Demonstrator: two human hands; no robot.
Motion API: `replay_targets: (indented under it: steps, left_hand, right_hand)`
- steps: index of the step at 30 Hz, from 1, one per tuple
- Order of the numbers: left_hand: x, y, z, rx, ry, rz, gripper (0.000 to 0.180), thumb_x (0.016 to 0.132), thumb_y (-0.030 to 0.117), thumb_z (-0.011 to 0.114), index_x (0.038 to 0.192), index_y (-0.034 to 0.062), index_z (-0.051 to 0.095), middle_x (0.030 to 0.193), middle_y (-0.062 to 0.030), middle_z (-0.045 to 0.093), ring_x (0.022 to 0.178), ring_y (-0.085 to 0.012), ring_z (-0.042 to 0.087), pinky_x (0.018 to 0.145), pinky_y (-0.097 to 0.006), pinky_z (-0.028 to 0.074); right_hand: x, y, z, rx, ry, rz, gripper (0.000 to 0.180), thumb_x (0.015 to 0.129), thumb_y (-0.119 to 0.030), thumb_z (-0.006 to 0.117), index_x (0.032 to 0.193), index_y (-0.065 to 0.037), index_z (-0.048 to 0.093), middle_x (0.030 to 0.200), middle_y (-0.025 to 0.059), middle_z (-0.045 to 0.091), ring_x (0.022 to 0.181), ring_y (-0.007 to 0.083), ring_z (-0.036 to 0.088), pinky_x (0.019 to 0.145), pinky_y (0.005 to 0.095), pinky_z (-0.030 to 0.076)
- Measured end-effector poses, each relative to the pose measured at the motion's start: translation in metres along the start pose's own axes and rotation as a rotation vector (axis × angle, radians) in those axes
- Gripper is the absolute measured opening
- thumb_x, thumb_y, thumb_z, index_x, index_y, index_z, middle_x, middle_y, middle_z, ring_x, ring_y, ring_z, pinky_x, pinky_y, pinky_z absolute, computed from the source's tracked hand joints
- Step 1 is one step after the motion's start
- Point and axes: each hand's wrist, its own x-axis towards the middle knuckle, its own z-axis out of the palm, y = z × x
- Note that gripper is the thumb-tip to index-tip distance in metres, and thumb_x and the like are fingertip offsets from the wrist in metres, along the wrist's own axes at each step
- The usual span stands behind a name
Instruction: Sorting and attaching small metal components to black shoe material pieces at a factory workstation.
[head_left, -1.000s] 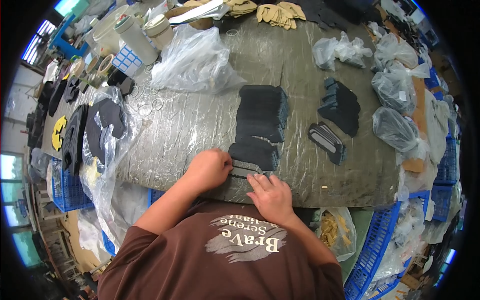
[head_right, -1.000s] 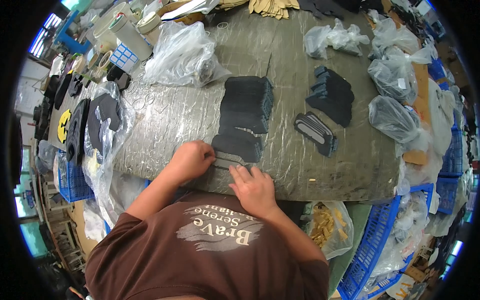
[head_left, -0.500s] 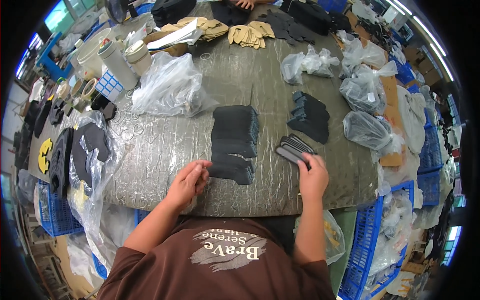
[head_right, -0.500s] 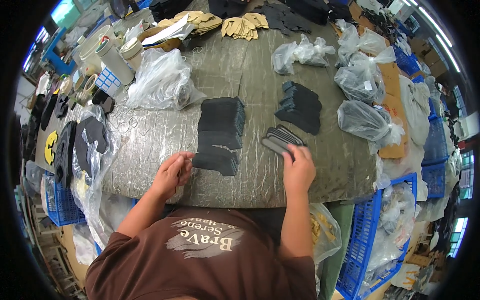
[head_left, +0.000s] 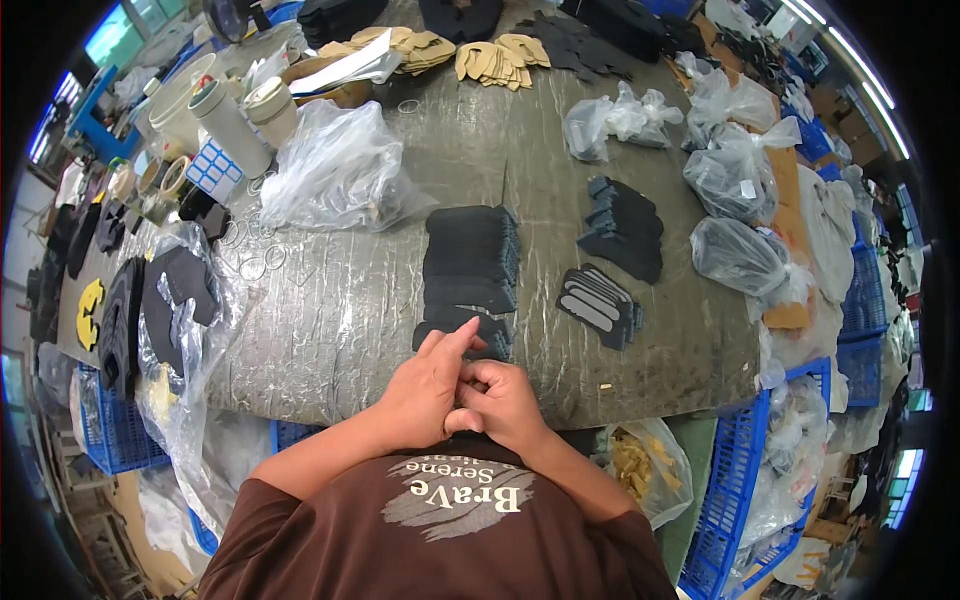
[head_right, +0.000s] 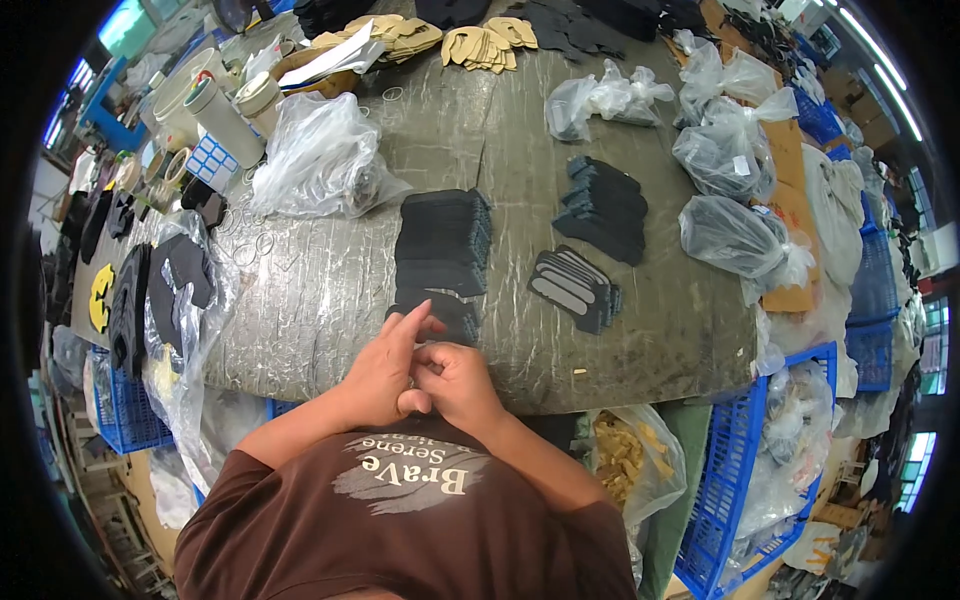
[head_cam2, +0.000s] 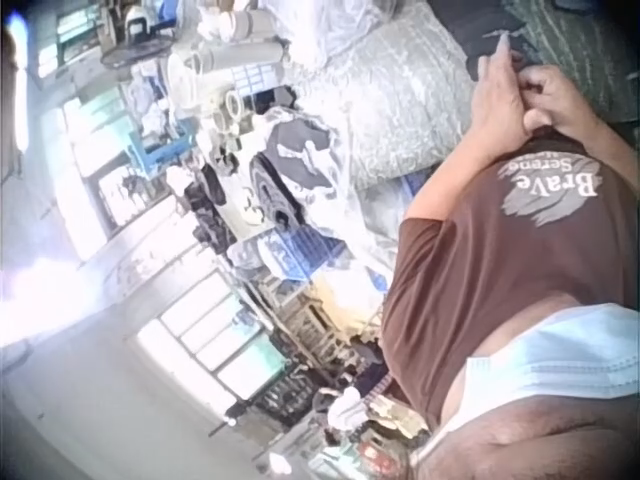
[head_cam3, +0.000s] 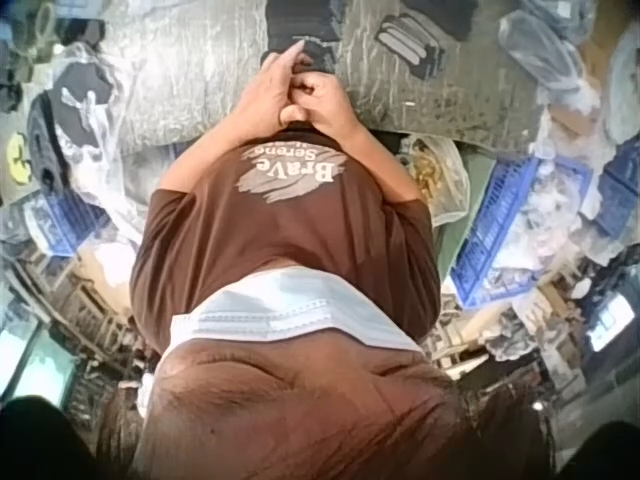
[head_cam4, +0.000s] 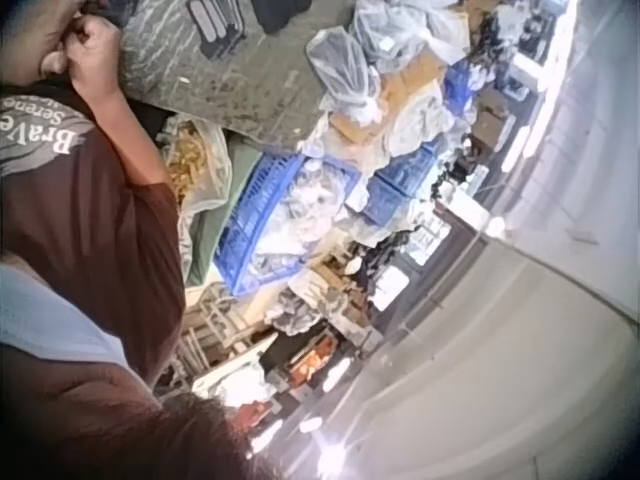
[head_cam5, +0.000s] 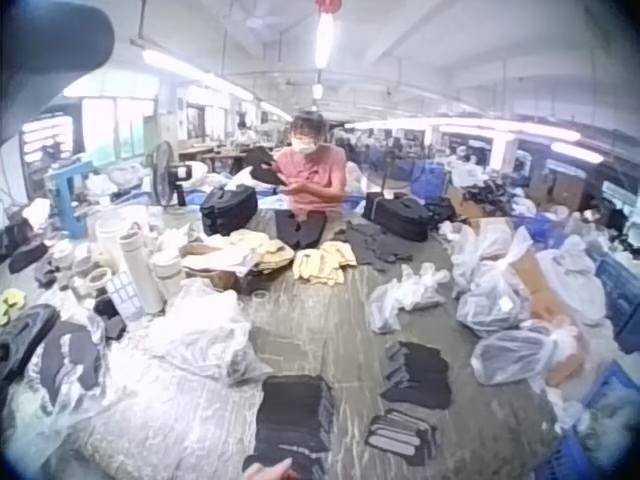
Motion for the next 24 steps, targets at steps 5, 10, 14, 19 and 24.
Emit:
replay_targets:
  steps: [5,10,14,19,24]
  left_hand:
    - [-0.002,0.000,0.002,0.027,-0.017,-0.050,0.116,0.066,0.077,0.047,0.138,-0.0084,0.015,0.120,-0.0174,0.050,0.097,-0.0352,0.048,0.081,-0.042,0.045]
    - [0.000,0.000,0.000,0.035,-0.030,-0.019,0.120,0.064,0.082,0.042,0.139,-0.0069,0.012,0.123,-0.0181,0.049,0.097,-0.0366,0.049,0.084,-0.044,0.043]
    - [0.003,0.005,-0.003,0.049,-0.062,-0.062,0.123,0.063,0.083,0.042,0.138,-0.0097,0.011,0.124,-0.0184,0.049,0.099,-0.0375,0.048,0.086,-0.043,0.042]
    - [0.001,0.004,-0.003,0.072,-0.071,-0.003,0.118,0.066,0.076,0.049,0.138,-0.0095,0.012,0.120,-0.0197,0.050,0.102,-0.0376,0.046,0.084,-0.044,0.045]
    - [0.001,0.000,0.003,-0.450,-0.071,-0.086,0.104,0.078,0.071,0.043,0.141,-0.0049,0.009,0.135,-0.0222,0.035,0.117,-0.0338,0.042,0.099,-0.039,0.035]
  right_hand:
    - [-0.002,-0.001,-0.002,-0.051,-0.016,0.001,0.012,0.084,-0.008,0.061,0.085,0.003,0.065,0.073,0.0057,0.063,0.064,0.0082,0.055,0.058,0.0245,0.044]
    - [-0.001,-0.007,-0.001,-0.003,0.010,0.083,0.012,0.084,-0.008,0.061,0.086,0.003,0.065,0.072,0.0050,0.064,0.063,0.0073,0.056,0.057,0.0240,0.044]
    - [-0.002,0.003,0.001,0.069,0.030,0.016,0.012,0.084,-0.007,0.061,0.087,0.003,0.065,0.073,0.0042,0.064,0.064,0.0067,0.056,0.056,0.0227,0.044]
    - [-0.005,0.002,0.001,0.123,0.024,0.080,0.009,0.083,-0.005,0.060,0.084,0.002,0.065,0.073,0.0012,0.062,0.064,0.0031,0.053,0.055,0.0205,0.042]
    - [-0.002,0.018,0.006,0.318,0.031,0.062,0.007,0.086,-0.007,0.057,0.083,-0.002,0.061,0.072,-0.0027,0.057,0.062,0.0014,0.047,0.054,0.0186,0.038]
